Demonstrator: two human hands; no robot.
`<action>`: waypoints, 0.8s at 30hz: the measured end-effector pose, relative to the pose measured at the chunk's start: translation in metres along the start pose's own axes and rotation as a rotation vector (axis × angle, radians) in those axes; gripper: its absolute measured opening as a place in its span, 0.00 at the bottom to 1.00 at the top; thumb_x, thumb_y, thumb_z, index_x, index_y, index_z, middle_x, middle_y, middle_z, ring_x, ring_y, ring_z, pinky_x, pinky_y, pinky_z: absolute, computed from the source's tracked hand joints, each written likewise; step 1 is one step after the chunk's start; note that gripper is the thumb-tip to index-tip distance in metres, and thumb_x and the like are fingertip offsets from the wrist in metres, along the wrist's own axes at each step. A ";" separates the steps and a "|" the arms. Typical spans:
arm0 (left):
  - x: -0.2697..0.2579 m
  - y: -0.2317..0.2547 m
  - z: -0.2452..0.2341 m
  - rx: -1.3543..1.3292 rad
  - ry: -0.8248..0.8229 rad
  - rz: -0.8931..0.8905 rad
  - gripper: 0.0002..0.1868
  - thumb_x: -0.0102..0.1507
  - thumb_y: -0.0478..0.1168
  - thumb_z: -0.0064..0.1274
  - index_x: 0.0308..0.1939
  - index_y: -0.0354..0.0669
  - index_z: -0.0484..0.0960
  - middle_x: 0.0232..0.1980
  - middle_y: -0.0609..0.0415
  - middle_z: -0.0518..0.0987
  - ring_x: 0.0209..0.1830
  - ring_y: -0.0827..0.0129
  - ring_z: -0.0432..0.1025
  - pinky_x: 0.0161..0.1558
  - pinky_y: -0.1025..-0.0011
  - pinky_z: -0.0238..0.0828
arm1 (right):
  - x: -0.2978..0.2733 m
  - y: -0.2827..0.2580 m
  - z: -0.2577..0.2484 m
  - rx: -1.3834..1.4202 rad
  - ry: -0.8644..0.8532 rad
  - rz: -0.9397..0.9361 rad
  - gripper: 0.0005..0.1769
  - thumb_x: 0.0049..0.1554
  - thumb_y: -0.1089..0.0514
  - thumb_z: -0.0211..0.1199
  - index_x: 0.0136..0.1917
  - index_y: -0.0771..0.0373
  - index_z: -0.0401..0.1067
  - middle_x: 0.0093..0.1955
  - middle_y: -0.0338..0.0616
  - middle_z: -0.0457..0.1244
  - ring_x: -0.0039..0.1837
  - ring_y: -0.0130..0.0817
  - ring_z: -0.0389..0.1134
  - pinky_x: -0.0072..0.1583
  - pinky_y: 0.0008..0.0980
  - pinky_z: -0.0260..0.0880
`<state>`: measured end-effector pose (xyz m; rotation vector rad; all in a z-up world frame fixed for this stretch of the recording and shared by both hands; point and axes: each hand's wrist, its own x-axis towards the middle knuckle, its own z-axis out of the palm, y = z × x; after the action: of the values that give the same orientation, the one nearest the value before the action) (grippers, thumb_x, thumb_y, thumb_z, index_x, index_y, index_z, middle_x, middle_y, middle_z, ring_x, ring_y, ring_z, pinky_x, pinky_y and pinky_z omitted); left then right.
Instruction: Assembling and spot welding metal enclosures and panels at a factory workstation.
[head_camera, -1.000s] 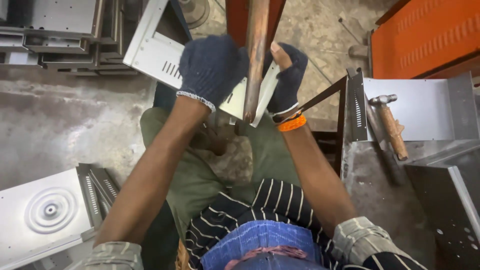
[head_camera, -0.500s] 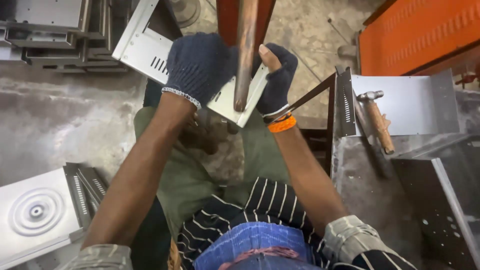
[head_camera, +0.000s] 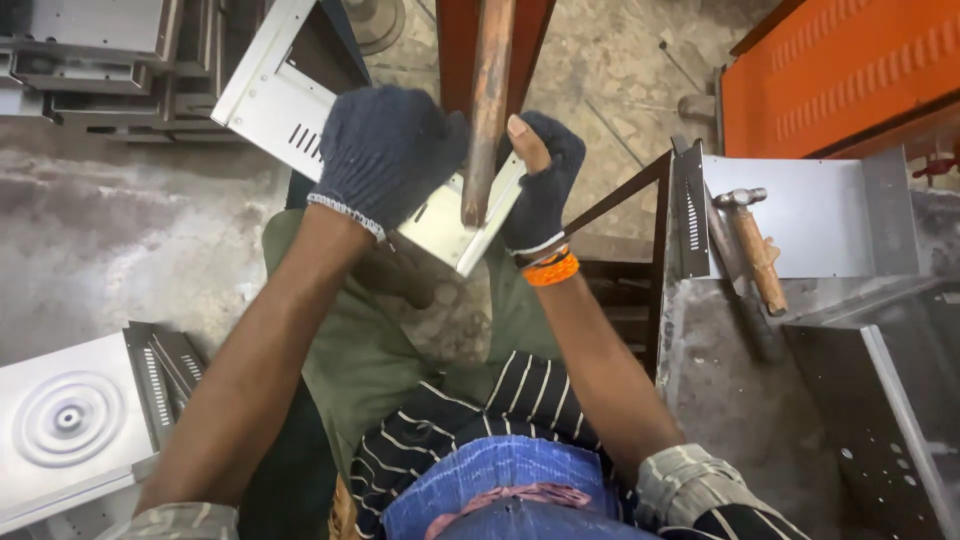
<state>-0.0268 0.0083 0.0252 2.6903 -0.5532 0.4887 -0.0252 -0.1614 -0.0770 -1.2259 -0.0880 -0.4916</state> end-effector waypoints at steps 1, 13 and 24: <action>-0.001 0.000 -0.002 0.004 -0.027 0.004 0.25 0.66 0.51 0.55 0.19 0.39 0.84 0.18 0.39 0.75 0.18 0.48 0.73 0.30 0.53 0.71 | -0.001 -0.001 0.001 0.007 -0.015 0.018 0.13 0.59 0.58 0.66 0.39 0.71 0.72 0.35 0.34 0.62 0.41 0.24 0.61 0.44 0.32 0.61; -0.037 0.013 -0.014 -0.017 0.024 -0.040 0.24 0.65 0.51 0.55 0.19 0.40 0.85 0.18 0.42 0.75 0.16 0.51 0.72 0.27 0.56 0.70 | -0.029 -0.026 -0.001 -0.106 -0.029 -0.025 0.13 0.60 0.56 0.63 0.41 0.71 0.73 0.38 0.36 0.63 0.42 0.26 0.63 0.46 0.32 0.63; -0.100 0.086 -0.049 -0.213 0.098 -0.210 0.25 0.68 0.48 0.56 0.18 0.43 0.84 0.13 0.50 0.71 0.09 0.63 0.63 0.23 0.64 0.61 | -0.051 -0.109 -0.029 -0.222 -0.246 0.109 0.19 0.65 0.55 0.58 0.35 0.68 0.69 0.32 0.38 0.60 0.37 0.27 0.60 0.42 0.32 0.60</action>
<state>-0.1631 -0.0157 0.0512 2.4701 -0.2746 0.4718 -0.1212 -0.1990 -0.0076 -1.4970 -0.1780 -0.2581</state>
